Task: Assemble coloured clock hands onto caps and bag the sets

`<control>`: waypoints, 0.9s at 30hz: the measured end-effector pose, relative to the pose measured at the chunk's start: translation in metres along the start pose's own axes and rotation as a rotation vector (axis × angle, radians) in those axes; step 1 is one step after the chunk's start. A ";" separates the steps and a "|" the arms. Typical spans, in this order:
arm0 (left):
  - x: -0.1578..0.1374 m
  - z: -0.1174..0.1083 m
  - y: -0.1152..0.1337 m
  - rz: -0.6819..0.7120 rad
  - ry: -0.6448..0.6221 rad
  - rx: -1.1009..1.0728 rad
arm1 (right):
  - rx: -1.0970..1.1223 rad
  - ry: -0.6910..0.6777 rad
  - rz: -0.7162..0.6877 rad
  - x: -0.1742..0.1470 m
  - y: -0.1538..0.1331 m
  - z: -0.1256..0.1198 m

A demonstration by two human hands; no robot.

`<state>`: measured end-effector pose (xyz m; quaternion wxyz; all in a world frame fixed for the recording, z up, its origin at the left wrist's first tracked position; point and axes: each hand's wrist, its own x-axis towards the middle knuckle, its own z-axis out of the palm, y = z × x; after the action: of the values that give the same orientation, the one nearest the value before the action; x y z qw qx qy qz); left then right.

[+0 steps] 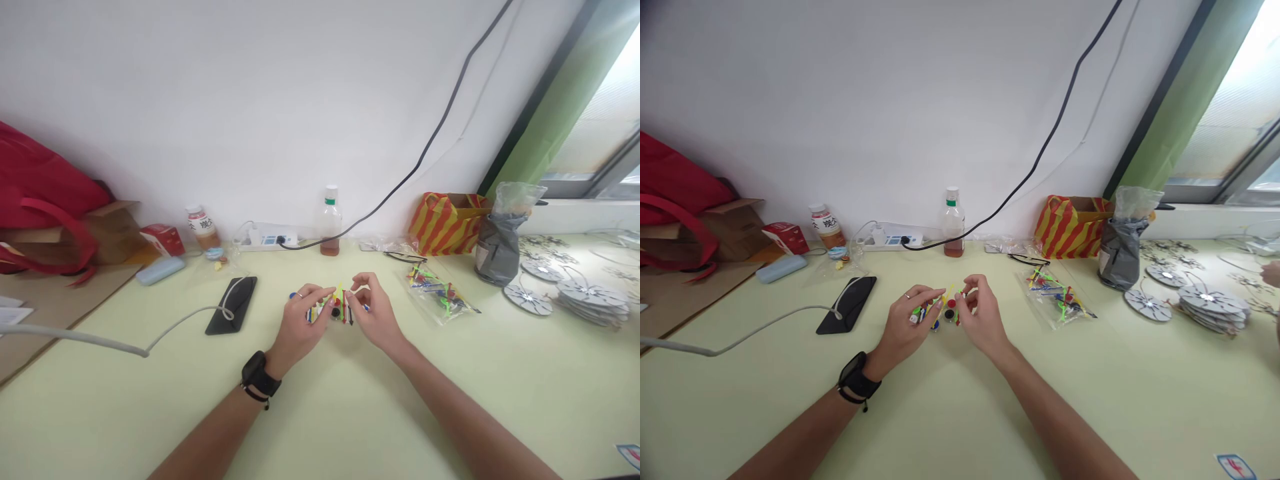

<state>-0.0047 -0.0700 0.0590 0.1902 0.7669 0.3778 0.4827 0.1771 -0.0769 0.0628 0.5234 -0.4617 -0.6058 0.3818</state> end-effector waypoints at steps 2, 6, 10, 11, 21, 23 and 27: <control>0.001 0.001 -0.003 -0.079 0.009 -0.135 | 0.128 -0.106 0.147 0.003 -0.002 -0.001; 0.001 0.004 -0.006 -0.171 -0.066 -0.356 | 0.299 -0.311 0.220 0.005 -0.009 -0.005; -0.001 0.003 -0.002 -0.168 -0.129 -0.339 | 0.265 -0.352 0.191 0.005 -0.006 -0.009; -0.001 0.002 -0.001 -0.146 -0.147 -0.315 | 0.246 -0.367 0.193 0.006 -0.004 -0.010; 0.000 -0.002 -0.007 -0.096 -0.266 -0.263 | 0.131 -0.505 0.097 0.006 0.000 -0.017; 0.000 -0.001 -0.008 -0.121 -0.282 -0.313 | 0.100 -0.517 0.091 0.005 0.001 -0.016; 0.000 0.000 -0.004 -0.165 -0.295 -0.373 | -0.006 -0.464 0.037 0.009 0.007 -0.018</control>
<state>-0.0064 -0.0678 0.0561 0.4205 0.7471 0.3116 0.4097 0.1958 -0.0669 0.0613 0.3617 -0.3740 -0.7026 0.4855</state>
